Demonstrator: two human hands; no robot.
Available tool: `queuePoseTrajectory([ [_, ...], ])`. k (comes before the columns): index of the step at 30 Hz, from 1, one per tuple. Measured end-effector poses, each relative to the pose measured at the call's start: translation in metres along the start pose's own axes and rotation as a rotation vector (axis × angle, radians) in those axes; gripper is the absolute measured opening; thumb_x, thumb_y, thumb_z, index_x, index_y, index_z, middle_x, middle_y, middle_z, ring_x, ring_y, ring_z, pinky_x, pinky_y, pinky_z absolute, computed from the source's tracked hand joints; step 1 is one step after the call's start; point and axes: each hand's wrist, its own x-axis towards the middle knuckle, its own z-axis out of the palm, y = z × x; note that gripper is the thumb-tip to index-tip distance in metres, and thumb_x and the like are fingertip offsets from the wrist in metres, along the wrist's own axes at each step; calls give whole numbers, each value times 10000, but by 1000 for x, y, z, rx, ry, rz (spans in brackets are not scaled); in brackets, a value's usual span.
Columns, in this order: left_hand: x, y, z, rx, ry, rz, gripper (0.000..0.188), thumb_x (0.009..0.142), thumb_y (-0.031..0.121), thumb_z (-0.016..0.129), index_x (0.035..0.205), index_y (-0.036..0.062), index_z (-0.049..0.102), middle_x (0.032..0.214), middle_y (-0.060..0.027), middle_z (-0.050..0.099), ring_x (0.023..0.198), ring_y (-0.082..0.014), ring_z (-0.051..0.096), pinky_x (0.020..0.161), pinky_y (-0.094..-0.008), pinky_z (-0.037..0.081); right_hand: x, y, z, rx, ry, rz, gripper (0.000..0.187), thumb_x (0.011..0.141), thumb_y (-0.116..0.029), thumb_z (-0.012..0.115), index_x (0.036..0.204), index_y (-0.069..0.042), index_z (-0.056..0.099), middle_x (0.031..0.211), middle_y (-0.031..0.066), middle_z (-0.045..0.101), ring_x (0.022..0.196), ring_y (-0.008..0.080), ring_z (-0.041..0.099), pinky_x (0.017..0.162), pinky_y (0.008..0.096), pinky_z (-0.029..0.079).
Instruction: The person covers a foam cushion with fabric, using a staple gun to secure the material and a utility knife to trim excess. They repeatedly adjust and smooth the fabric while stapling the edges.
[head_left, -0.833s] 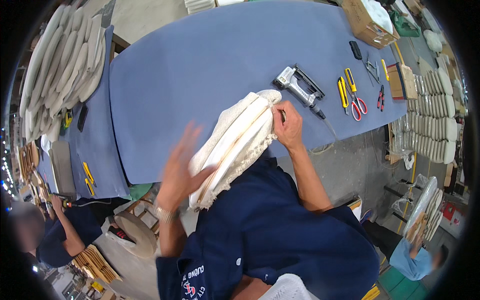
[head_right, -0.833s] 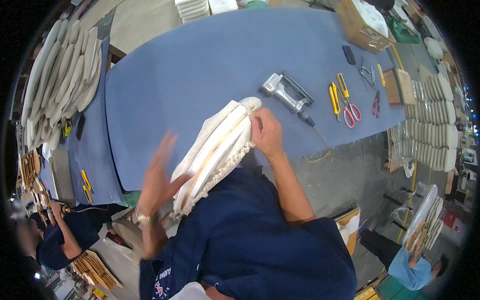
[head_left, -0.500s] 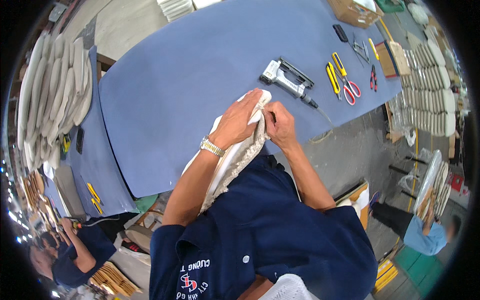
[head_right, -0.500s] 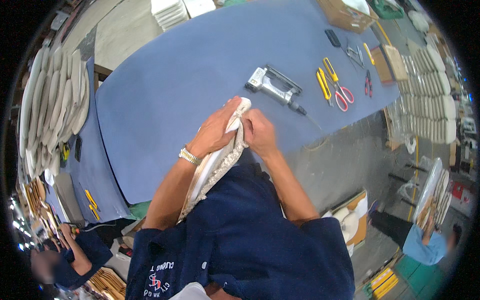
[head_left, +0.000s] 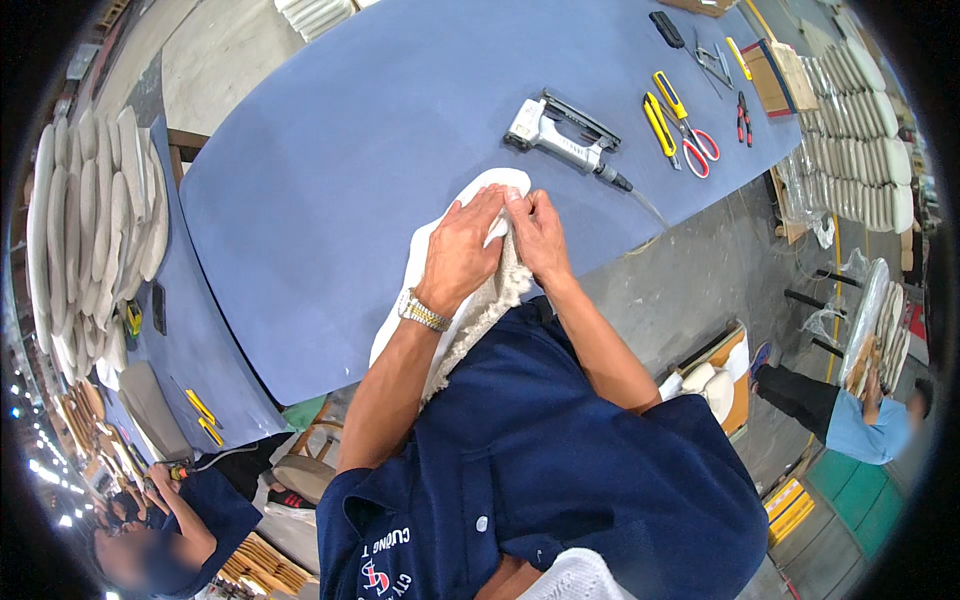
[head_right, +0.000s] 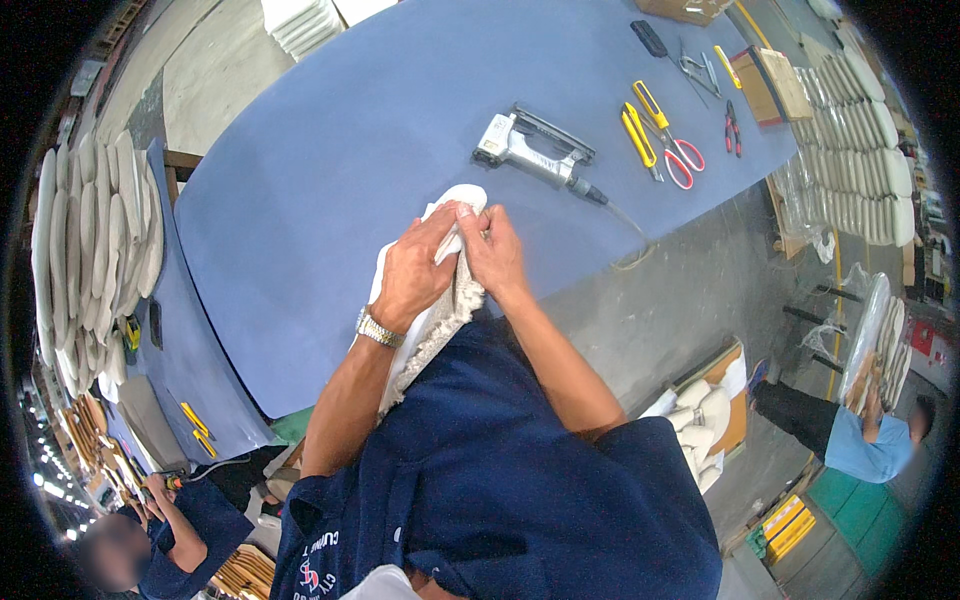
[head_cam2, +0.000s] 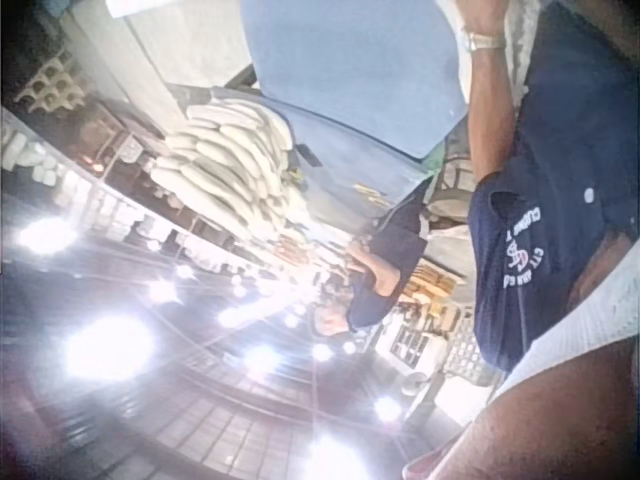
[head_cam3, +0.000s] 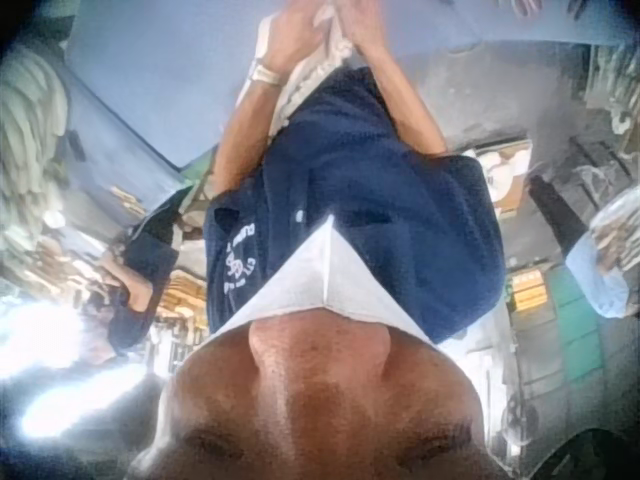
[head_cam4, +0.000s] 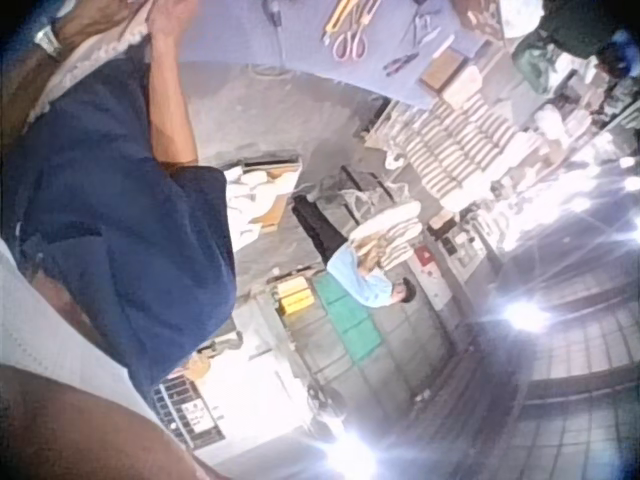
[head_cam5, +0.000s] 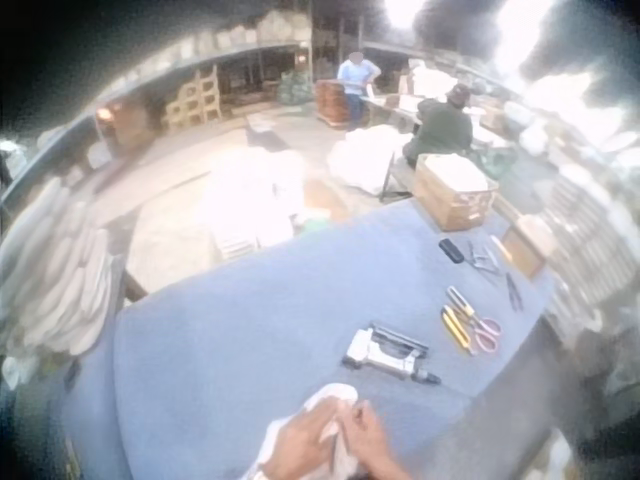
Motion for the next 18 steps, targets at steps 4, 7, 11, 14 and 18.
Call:
queuePoseTrajectory([
  [4, 1, -4, 0, 6, -15, 25, 647, 812, 10, 679, 1444, 77, 559, 1506, -168, 545, 1393, -331, 519, 1163, -471, 427, 5, 20, 7, 105, 11, -92, 358, 1038, -332, 639, 857, -72, 473, 790, -14, 462, 771, 98, 410, 675, 289, 393],
  [7, 4, -8, 2, -74, 112, 115, 675, 819, 13, 679, 1473, 46, 515, 1545, -210, 485, 1403, -379, 496, 1154, -470, 436, 6, 22, 10, 111, 36, -197, 323, 1034, -281, 649, 855, -81, 470, 786, -38, 440, 761, 85, 390, 661, 280, 378],
  [11, 12, 1, -5, -261, 7, -64, 723, 820, 2, 674, 1508, 5, 452, 1557, -237, 456, 1386, -416, 501, 1140, -466, 444, 7, 20, 9, 34, 39, -259, 302, 1028, -254, 648, 863, -80, 465, 801, -36, 446, 765, 85, 395, 666, 280, 381],
  [14, 12, -1, -6, -104, -70, -34, 735, 819, 2, 665, 1517, -10, 435, 1530, -228, 495, 1389, -393, 503, 1140, -470, 437, 10, 20, 6, 106, -25, -226, 302, 1027, -267, 653, 872, -84, 470, 818, -30, 457, 770, 82, 397, 663, 279, 383],
  [18, 6, -1, -1, 7, -47, 40, 699, 822, 24, 649, 1494, -25, 461, 1499, -211, 538, 1405, -326, 509, 1158, -487, 418, 12, 8, -12, 39, -151, -35, 382, 1001, -348, 679, 842, -50, 500, 785, 21, 529, 778, 122, 467, 687, 324, 442],
])
